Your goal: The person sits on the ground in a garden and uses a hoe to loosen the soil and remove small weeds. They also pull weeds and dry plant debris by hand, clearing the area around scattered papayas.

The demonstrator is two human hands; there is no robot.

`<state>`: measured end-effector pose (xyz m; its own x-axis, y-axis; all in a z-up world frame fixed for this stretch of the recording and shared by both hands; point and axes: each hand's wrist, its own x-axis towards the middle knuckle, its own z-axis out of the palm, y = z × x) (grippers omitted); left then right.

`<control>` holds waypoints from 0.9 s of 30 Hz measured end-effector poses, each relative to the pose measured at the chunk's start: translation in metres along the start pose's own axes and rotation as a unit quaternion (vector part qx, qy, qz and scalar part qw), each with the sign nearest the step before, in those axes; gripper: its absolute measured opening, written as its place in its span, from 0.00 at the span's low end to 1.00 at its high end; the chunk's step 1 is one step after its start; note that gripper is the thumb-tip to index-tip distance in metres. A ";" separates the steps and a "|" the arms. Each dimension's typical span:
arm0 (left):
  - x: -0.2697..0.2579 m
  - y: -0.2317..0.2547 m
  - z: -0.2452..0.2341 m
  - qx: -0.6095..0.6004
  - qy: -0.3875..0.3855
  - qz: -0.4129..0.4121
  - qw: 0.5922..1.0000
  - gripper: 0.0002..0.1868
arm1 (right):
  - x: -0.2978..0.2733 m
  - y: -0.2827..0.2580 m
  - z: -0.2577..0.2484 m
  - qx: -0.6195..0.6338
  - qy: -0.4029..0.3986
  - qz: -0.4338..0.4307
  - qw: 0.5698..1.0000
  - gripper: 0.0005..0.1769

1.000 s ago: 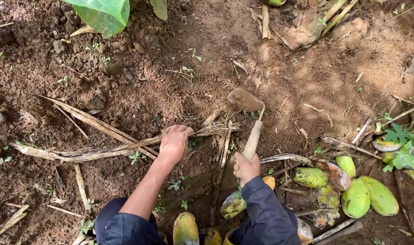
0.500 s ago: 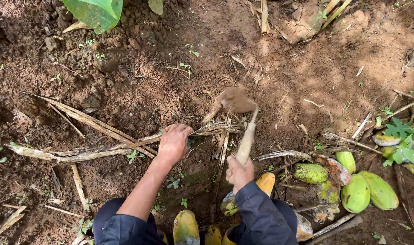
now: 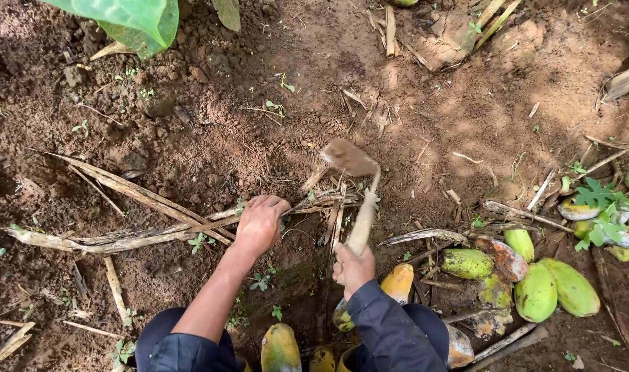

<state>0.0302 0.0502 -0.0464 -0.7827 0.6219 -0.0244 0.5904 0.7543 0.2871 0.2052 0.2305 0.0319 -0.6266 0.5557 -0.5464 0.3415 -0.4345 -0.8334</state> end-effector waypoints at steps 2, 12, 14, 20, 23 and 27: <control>0.001 -0.002 0.003 -0.003 -0.001 -0.007 1.000 0.16 | 0.004 0.004 -0.004 0.019 0.021 -0.006 1.000 0.12; -0.007 0.049 -0.074 -0.072 -0.164 -0.069 0.981 0.37 | -0.034 0.061 -0.022 0.018 0.004 0.106 0.994 0.11; -0.009 0.046 -0.065 -0.082 -0.157 -0.065 0.982 0.38 | -0.034 0.050 -0.019 0.017 0.000 0.087 0.996 0.10; -0.029 0.049 -0.069 -0.109 -0.046 0.024 0.993 0.30 | -0.012 0.051 -0.024 0.134 0.070 0.069 0.986 0.10; -0.028 0.058 -0.070 0.063 0.093 0.037 0.993 0.46 | -0.034 0.057 -0.020 0.117 0.074 0.100 0.985 0.11; -0.021 0.052 -0.042 0.165 0.213 -0.040 0.962 0.45 | -0.052 0.071 -0.025 0.045 0.012 0.126 0.991 0.09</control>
<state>0.0694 0.0678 0.0089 -0.7968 0.4688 0.3814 0.4994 0.8661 -0.0213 0.2797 0.1883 -0.0009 -0.5127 0.4378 -0.7386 0.4199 -0.6226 -0.6604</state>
